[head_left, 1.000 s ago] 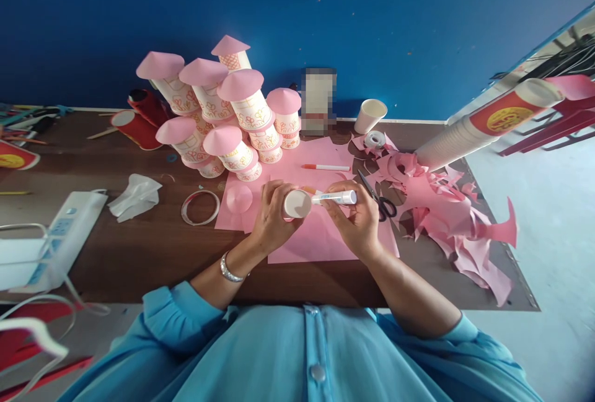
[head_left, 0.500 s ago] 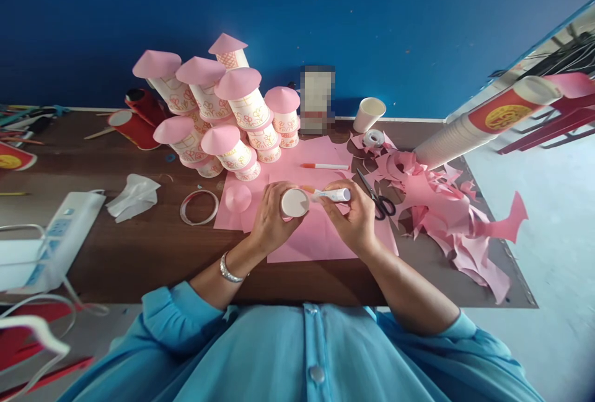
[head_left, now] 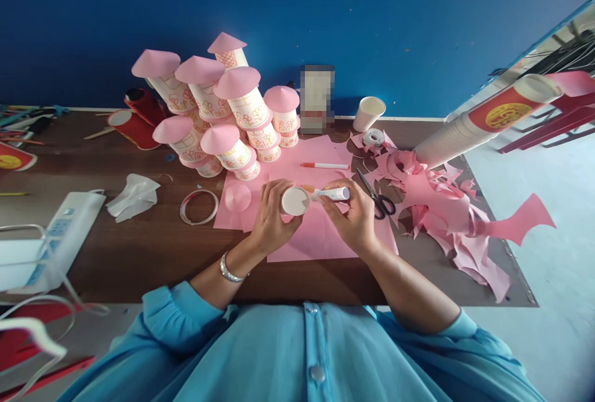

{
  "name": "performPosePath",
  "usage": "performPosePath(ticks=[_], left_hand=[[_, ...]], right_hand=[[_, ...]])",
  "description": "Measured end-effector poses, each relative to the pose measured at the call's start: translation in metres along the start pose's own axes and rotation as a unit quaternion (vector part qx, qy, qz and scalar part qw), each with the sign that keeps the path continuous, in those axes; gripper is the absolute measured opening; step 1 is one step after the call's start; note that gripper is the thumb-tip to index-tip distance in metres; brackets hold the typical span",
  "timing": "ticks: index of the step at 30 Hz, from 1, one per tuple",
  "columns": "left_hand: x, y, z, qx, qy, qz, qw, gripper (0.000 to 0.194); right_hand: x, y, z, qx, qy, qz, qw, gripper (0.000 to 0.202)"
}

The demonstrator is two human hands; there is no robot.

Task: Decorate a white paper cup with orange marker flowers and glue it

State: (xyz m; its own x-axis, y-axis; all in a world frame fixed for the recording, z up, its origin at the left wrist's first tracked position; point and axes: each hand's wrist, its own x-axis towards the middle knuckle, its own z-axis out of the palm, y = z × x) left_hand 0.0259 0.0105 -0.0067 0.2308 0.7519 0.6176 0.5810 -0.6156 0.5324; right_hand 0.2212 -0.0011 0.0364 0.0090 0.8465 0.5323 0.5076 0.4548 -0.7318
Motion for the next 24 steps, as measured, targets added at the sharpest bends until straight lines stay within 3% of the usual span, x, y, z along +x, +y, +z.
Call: performPosePath(ticks=[7, 12, 17, 24], left_hand=[[-0.001, -0.006, 0.002, 0.018, 0.024, 0.004, 1.000, 0.051], [-0.002, -0.004, 0.004, -0.019, 0.001, -0.013, 1.000, 0.050], [-0.003, -0.003, 0.006, -0.032, 0.005, -0.039, 0.999, 0.050], [-0.006, -0.006, 0.006, -0.031, -0.011, -0.050, 0.998, 0.065]], right_hand=[[-0.005, -0.010, 0.002, 0.030, 0.001, -0.024, 0.999, 0.013], [-0.007, -0.009, 0.003, -0.003, -0.015, -0.051, 0.999, 0.011], [-0.003, -0.002, 0.002, -0.028, -0.010, -0.013, 0.999, 0.009], [-0.001, -0.001, 0.004, 0.040, -0.013, 0.052, 0.998, 0.012]])
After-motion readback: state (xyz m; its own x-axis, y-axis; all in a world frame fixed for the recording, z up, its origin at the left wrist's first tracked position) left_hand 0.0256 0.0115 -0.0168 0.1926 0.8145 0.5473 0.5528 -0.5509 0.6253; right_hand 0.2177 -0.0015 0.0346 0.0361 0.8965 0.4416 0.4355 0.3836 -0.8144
